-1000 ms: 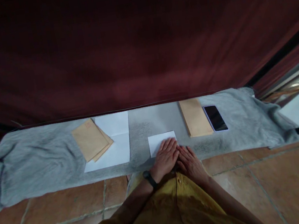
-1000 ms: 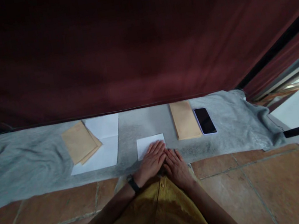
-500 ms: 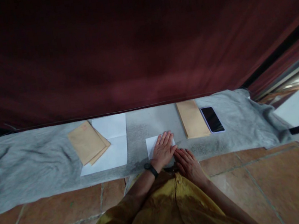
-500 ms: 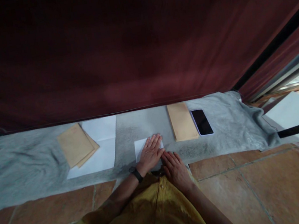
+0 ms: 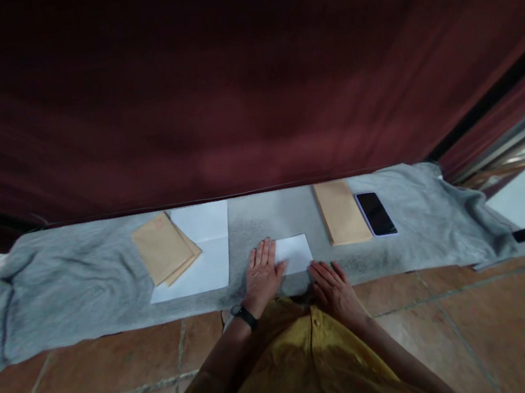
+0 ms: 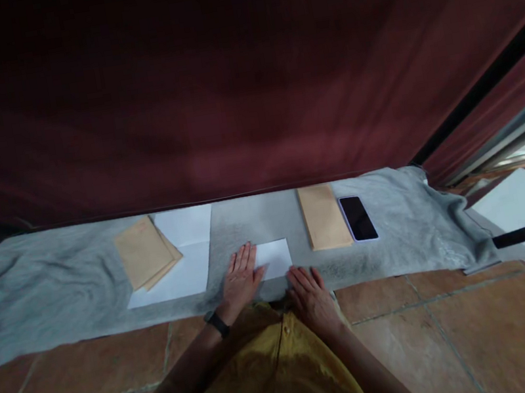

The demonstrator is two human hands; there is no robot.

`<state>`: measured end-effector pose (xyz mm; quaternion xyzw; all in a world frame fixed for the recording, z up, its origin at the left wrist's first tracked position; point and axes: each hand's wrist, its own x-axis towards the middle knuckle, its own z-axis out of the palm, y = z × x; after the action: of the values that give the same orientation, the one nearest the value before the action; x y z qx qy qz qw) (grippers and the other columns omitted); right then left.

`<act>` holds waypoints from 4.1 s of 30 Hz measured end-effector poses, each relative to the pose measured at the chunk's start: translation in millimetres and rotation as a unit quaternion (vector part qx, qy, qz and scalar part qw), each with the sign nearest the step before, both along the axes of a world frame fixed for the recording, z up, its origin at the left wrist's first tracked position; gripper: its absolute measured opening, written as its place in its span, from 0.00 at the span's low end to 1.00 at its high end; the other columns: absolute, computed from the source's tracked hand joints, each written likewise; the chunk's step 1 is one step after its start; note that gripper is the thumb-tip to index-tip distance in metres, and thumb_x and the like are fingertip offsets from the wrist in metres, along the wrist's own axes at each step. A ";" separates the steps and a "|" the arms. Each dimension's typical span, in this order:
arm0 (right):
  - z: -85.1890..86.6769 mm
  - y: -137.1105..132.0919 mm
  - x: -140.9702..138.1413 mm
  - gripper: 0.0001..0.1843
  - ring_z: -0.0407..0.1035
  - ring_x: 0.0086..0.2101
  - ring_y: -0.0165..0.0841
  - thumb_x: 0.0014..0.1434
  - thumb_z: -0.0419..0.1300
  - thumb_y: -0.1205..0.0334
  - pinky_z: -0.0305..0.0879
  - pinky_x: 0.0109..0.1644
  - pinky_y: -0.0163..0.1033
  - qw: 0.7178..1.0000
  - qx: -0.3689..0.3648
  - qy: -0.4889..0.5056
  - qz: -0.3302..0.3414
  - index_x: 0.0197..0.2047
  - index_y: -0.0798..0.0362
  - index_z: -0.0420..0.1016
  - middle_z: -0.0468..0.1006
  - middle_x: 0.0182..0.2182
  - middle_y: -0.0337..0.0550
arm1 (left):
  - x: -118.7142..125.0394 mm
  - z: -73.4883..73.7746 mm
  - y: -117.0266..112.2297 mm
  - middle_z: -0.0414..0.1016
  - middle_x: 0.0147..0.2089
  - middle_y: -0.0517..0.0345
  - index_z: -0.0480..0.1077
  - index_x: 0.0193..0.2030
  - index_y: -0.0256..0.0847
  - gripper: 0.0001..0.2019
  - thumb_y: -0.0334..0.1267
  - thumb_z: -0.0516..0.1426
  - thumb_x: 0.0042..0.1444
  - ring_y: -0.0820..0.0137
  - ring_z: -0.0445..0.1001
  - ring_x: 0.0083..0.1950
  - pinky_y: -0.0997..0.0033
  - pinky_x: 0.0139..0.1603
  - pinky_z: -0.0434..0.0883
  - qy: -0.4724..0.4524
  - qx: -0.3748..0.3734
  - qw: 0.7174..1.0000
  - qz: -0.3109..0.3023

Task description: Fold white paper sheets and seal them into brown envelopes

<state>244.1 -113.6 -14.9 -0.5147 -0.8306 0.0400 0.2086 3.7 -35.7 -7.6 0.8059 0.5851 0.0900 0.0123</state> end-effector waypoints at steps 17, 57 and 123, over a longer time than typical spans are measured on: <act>-15.1 71.3 0.9 0.24 0.69 0.60 0.43 0.68 0.49 0.70 0.68 0.65 0.56 0.996 -0.007 0.092 -0.007 0.61 0.51 0.77 0.77 0.59 0.51 | 38.5 -2.5 -37.9 0.58 0.76 0.50 0.60 0.73 0.43 0.33 0.59 0.48 0.69 0.53 0.53 0.77 0.44 0.77 0.46 0.021 0.021 0.975 -0.222; 1.5 23.5 -29.3 0.32 0.56 0.70 0.46 0.74 0.48 0.60 0.52 0.73 0.60 0.997 0.031 -0.029 -0.057 0.77 0.57 0.49 0.59 0.71 0.59 | -15.9 -7.1 -51.6 0.56 0.76 0.36 0.46 0.78 0.30 0.34 0.47 0.46 0.72 0.53 0.56 0.76 0.47 0.74 0.58 -0.001 0.077 0.997 0.000; 24.2 45.3 -24.6 0.15 0.77 0.33 0.38 0.67 0.51 0.59 0.64 0.35 0.36 0.926 -0.225 0.166 -0.255 0.52 0.53 0.72 0.82 0.34 0.46 | -11.2 13.5 1.9 0.77 0.46 0.55 0.53 0.75 0.42 0.39 0.24 0.54 0.56 0.68 0.75 0.41 0.67 0.49 0.74 -0.372 -0.135 0.906 0.147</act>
<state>219.5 -68.3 9.4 -0.7285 -0.5940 0.2559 0.2259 -7.5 -33.7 5.8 0.6094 0.6563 0.3040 0.3247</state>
